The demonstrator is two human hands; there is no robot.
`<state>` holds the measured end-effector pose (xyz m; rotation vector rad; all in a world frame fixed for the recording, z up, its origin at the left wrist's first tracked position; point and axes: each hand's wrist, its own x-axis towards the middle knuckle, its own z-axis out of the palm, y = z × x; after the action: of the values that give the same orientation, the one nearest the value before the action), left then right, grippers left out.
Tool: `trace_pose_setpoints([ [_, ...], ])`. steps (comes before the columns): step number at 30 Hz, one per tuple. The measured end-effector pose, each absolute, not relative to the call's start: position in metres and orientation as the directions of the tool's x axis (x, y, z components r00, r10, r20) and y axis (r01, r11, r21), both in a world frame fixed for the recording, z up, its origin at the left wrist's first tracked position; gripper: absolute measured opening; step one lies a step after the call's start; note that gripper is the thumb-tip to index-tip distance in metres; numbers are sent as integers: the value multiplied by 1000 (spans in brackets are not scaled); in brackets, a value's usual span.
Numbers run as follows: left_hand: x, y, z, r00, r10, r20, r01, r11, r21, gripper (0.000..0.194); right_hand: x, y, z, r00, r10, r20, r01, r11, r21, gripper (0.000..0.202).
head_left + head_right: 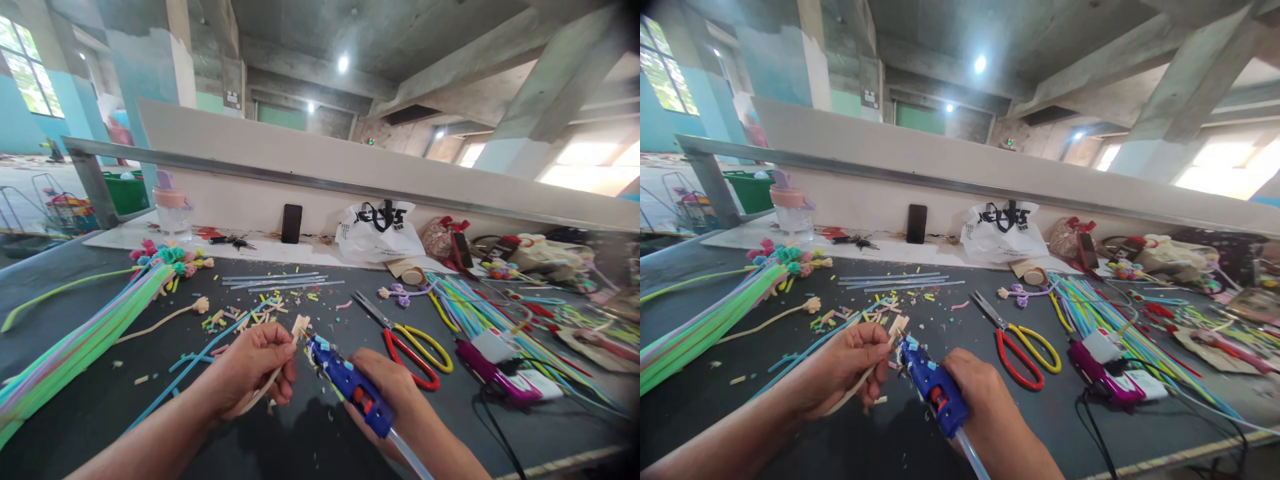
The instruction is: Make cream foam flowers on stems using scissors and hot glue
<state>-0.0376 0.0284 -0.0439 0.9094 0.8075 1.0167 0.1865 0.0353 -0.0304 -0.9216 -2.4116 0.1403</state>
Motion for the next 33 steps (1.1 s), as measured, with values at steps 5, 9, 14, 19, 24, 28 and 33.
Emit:
trace_pose_setpoints([
  [5, -39, 28, -40, 301, 942, -146, -350, 252, 902, 23, 191, 39, -21, -596, 626, 503, 590, 766, -255, 9],
  [9, -46, 31, -34, 246, 961, -129, -373, 216, 902, 21, 203, 52, -15, -515, 808, 287, 800, 573, -178, 6],
  [14, -56, 33, -24, 184, 976, -115, -396, 181, 900, 20, 222, 79, -26, -423, 905, 28, 900, 424, -105, 15],
  [19, -60, 34, -22, 192, 977, -95, -423, 170, 890, 20, 236, 91, -31, -512, 859, -14, 850, 505, -147, 40],
  [24, -57, 33, -23, 214, 970, -118, -418, 200, 886, 19, 209, 72, -16, -418, 890, 184, 902, 430, -28, 47],
  [28, -55, 31, -26, 267, 956, -121, -390, 222, 894, 18, 153, 44, -17, -627, 743, 234, 708, 669, -227, 21],
  [33, -53, 29, -28, 294, 947, -128, -368, 235, 900, 19, 112, 26, -40, -745, 661, 93, 638, 746, -190, 10],
])
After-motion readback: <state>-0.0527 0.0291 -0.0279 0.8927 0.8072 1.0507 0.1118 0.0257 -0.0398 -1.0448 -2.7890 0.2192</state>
